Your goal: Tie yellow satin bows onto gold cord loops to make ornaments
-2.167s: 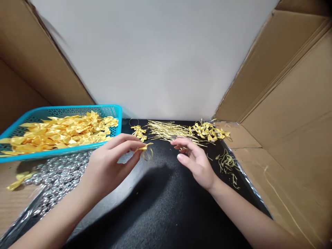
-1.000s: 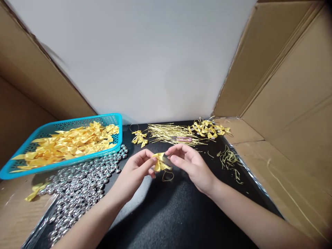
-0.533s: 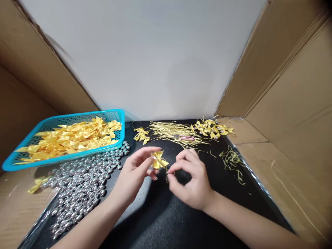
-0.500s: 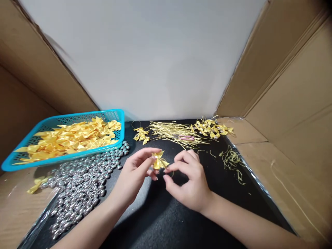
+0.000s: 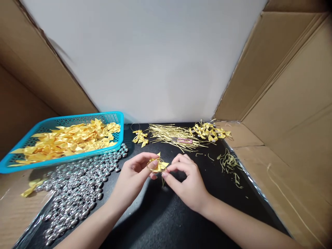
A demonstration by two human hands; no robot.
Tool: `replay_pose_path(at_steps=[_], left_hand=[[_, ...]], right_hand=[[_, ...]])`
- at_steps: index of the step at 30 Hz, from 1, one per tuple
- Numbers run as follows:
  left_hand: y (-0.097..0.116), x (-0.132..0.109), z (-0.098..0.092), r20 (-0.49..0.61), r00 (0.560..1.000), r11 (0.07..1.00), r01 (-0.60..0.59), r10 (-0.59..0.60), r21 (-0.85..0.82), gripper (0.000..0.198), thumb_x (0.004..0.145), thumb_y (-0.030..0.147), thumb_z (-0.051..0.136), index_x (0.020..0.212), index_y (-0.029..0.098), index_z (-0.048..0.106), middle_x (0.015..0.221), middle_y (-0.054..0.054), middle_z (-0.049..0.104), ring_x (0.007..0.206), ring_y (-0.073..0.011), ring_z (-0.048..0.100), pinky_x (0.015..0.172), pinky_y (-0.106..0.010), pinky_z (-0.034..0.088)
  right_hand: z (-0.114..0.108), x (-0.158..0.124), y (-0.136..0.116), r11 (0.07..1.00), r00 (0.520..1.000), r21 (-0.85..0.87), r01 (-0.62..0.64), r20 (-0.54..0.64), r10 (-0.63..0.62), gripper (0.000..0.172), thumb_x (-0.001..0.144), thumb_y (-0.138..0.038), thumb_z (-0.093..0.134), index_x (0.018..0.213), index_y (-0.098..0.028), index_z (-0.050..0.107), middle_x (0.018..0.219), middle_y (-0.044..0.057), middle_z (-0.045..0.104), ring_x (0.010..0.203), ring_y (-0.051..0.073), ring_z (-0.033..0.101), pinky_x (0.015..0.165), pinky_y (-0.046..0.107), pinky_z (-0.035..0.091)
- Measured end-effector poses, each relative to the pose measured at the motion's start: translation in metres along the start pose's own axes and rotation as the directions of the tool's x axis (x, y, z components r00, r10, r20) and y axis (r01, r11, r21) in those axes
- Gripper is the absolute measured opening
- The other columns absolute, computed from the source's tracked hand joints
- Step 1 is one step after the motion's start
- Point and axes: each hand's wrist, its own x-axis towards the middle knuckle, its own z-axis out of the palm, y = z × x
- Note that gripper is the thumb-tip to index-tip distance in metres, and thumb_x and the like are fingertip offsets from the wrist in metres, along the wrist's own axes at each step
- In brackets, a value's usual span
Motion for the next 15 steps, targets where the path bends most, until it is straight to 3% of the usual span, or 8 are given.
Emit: replay_pose_path(at_steps=[7,15], left_hand=[[-0.004,0.0014,-0.0021,-0.001,0.999,0.999,-0.043,0.043,0.0,0.018,0.072,0.035,0.08,0.081,0.02,0.074,0.07,0.001,0.071,0.065,-0.012,0.063,0.054,-0.017,0.052],[-0.0043,-0.0013,-0.0021,-0.016,0.985,0.979,-0.17,0.173,0.112,0.01,0.077,0.029,0.075,0.083,0.022,0.074,0.067,0.003,0.071,0.057,-0.0084,0.063,0.054,-0.015,0.053]], right_hand=[[0.0063,-0.0008,0.0026,0.987,0.986,0.067,-0.148,0.093,0.141,0.004,0.073,-0.019,0.075,0.076,-0.02,0.072,0.075,0.0,0.06,0.075,0.017,0.054,0.07,0.031,0.038],[0.0001,0.0009,0.0059,0.982,0.991,0.162,-0.094,0.11,0.077,0.013,0.08,-0.019,0.065,0.067,-0.018,0.064,0.07,-0.001,0.058,0.069,0.015,0.052,0.07,0.032,0.038]])
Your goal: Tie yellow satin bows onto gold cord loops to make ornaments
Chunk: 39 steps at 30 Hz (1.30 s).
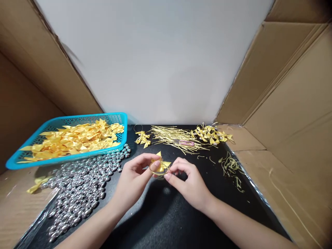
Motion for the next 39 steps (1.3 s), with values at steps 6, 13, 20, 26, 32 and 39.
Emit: replay_pose_path(at_steps=[6,13,20,26,32,39], left_hand=[[-0.002,-0.005,-0.003,0.003,0.949,0.902,-0.302,0.317,0.309,0.009,0.083,0.019,0.068,0.09,0.023,0.073,0.085,0.0,0.074,0.072,-0.011,0.068,0.06,-0.016,0.057],[-0.002,-0.015,0.0,0.156,0.797,0.653,-0.575,0.584,0.492,0.022,0.086,0.003,0.06,0.099,0.019,0.066,0.089,-0.001,0.07,0.075,-0.0085,0.066,0.064,-0.015,0.054],[-0.006,-0.016,0.001,0.247,0.62,0.391,-0.705,0.745,0.591,0.022,0.084,-0.001,0.061,0.099,0.015,0.067,0.092,-0.004,0.07,0.082,-0.0113,0.066,0.079,-0.02,0.053],[-0.007,-0.014,-0.005,0.393,0.508,0.226,-0.786,0.766,0.575,0.027,0.084,-0.003,0.06,0.106,0.011,0.067,0.095,-0.01,0.07,0.084,-0.0156,0.065,0.075,-0.025,0.054],[0.004,-0.015,-0.004,0.451,0.437,0.163,-0.834,0.778,0.527,0.029,0.086,0.001,0.058,0.112,0.012,0.067,0.098,-0.013,0.073,0.085,-0.0189,0.068,0.074,-0.028,0.056],[0.034,-0.016,-0.004,0.281,0.666,0.462,-0.706,0.691,0.536,0.015,0.088,0.013,0.058,0.091,0.019,0.071,0.084,-0.005,0.075,0.069,-0.0144,0.07,0.059,-0.022,0.057]], right_hand=[[-0.008,-0.005,-0.012,0.921,0.899,-0.228,0.315,-0.239,-0.367,0.009,0.083,-0.016,0.06,0.078,-0.02,0.067,0.072,-0.001,0.057,0.072,0.015,0.051,0.072,0.033,0.036],[0.002,-0.007,-0.012,0.83,0.919,-0.506,0.233,-0.164,-0.358,0.013,0.076,-0.019,0.073,0.064,-0.023,0.069,0.063,-0.004,0.058,0.071,0.015,0.051,0.076,0.036,0.026],[0.005,-0.009,-0.003,0.775,0.882,-0.587,0.235,-0.207,-0.424,0.01,0.079,-0.028,0.075,0.07,-0.024,0.069,0.063,-0.005,0.06,0.07,0.015,0.05,0.081,0.038,0.025],[0.006,-0.006,-0.002,0.753,0.85,-0.601,0.269,-0.219,-0.478,0.013,0.082,-0.028,0.072,0.07,-0.023,0.068,0.061,-0.005,0.058,0.068,0.014,0.049,0.08,0.038,0.025],[0.007,-0.004,-0.011,0.781,0.855,-0.54,0.314,-0.197,-0.48,0.017,0.078,-0.019,0.067,0.062,-0.018,0.062,0.063,-0.005,0.057,0.069,0.013,0.048,0.077,0.035,0.026],[-0.021,0.001,-0.05,0.948,0.971,-0.217,0.233,-0.005,-0.239,0.012,0.076,-0.015,0.07,0.066,-0.02,0.07,0.067,-0.002,0.057,0.074,0.016,0.052,0.079,0.035,0.038]])
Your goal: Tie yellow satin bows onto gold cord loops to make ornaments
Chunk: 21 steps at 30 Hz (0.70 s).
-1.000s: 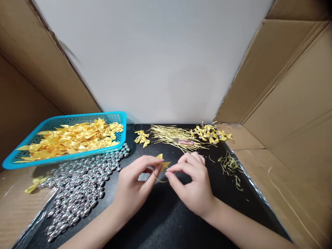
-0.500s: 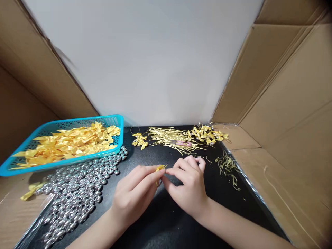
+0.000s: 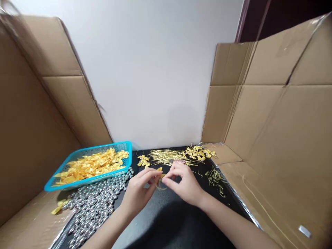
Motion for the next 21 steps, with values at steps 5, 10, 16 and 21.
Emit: replay_pose_path(at_steps=[5,10,16,21], left_hand=[[0.026,0.013,-0.018,0.07,0.992,0.987,0.113,-0.106,-0.113,0.01,0.086,0.016,0.06,0.089,0.016,0.07,0.074,-0.003,0.074,0.062,-0.0139,0.069,0.054,-0.021,0.057],[0.05,0.041,-0.045,0.017,0.992,0.975,0.122,-0.121,-0.186,0.01,0.087,0.024,0.061,0.089,0.017,0.067,0.075,-0.003,0.071,0.064,-0.014,0.068,0.054,-0.02,0.056],[0.052,0.067,-0.068,-0.171,0.984,0.993,0.022,-0.041,-0.112,0.008,0.087,0.024,0.062,0.093,0.019,0.065,0.071,0.001,0.064,0.053,-0.0098,0.061,0.048,-0.018,0.051],[0.031,0.074,-0.063,-0.261,0.965,0.997,-0.045,0.029,-0.058,0.005,0.087,0.027,0.062,0.088,0.022,0.061,0.067,0.003,0.062,0.046,-0.0095,0.059,0.038,-0.015,0.045]], right_hand=[[-0.027,0.011,-0.025,0.988,0.992,0.156,-0.015,0.128,-0.005,0.014,0.08,-0.021,0.064,0.067,-0.017,0.065,0.068,-0.002,0.057,0.064,0.012,0.053,0.063,0.025,0.043],[-0.046,0.024,-0.062,0.967,0.977,0.253,0.009,0.205,-0.063,0.016,0.08,-0.033,0.066,0.076,-0.017,0.064,0.07,-0.002,0.061,0.063,0.012,0.056,0.06,0.024,0.047],[-0.04,0.035,-0.094,0.973,0.981,0.147,0.18,-0.101,-0.167,0.007,0.086,-0.027,0.062,0.084,-0.021,0.065,0.084,-0.001,0.067,0.081,0.015,0.063,0.079,0.03,0.051],[-0.028,0.053,-0.086,0.927,0.92,0.111,0.359,-0.212,-0.33,0.007,0.083,-0.016,0.062,0.078,-0.02,0.062,0.092,0.001,0.067,0.091,0.017,0.064,0.087,0.029,0.048]])
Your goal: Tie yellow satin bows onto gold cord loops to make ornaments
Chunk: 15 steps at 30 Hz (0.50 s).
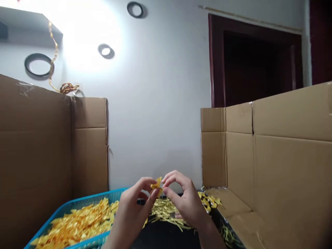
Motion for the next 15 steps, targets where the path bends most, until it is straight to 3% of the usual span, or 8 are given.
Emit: replay_pose_path(at_steps=[5,10,13,15], left_hand=[[-0.015,0.002,0.01,-0.046,0.999,1.0,0.023,-0.023,0.012,0.011,0.088,0.031,0.061,0.082,0.022,0.06,0.067,0.003,0.064,0.048,-0.0108,0.06,0.046,-0.018,0.051],[-0.011,0.004,0.012,-0.023,1.0,0.999,0.003,-0.002,0.043,0.009,0.088,0.026,0.059,0.081,0.022,0.062,0.067,0.003,0.066,0.047,-0.0105,0.061,0.043,-0.017,0.05],[-0.006,0.002,0.008,-0.02,0.999,0.996,-0.027,0.028,0.086,0.01,0.087,0.021,0.059,0.077,0.022,0.062,0.067,0.004,0.067,0.05,-0.0096,0.062,0.048,-0.017,0.051],[-0.004,0.0,0.007,0.01,1.0,0.996,-0.019,0.018,0.087,0.012,0.087,0.019,0.059,0.076,0.021,0.062,0.067,0.004,0.068,0.053,-0.0094,0.063,0.05,-0.017,0.051]], right_hand=[[0.008,0.008,0.022,1.0,0.994,0.007,-0.011,-0.105,0.011,0.01,0.086,-0.024,0.061,0.077,-0.02,0.064,0.081,0.001,0.068,0.082,0.017,0.064,0.079,0.028,0.049],[0.012,0.007,0.03,0.993,0.979,-0.002,-0.12,-0.165,0.118,0.013,0.085,-0.036,0.065,0.082,-0.023,0.066,0.081,0.001,0.069,0.082,0.018,0.063,0.081,0.031,0.047],[0.012,0.003,0.032,0.975,0.971,0.15,-0.162,-0.151,0.184,0.015,0.082,-0.036,0.068,0.09,-0.024,0.064,0.081,-0.001,0.066,0.085,0.017,0.062,0.085,0.032,0.047],[0.011,0.0,0.031,0.937,0.969,0.276,-0.212,-0.067,0.239,0.017,0.081,-0.035,0.069,0.092,-0.024,0.062,0.08,-0.001,0.065,0.082,0.015,0.062,0.082,0.03,0.048]])
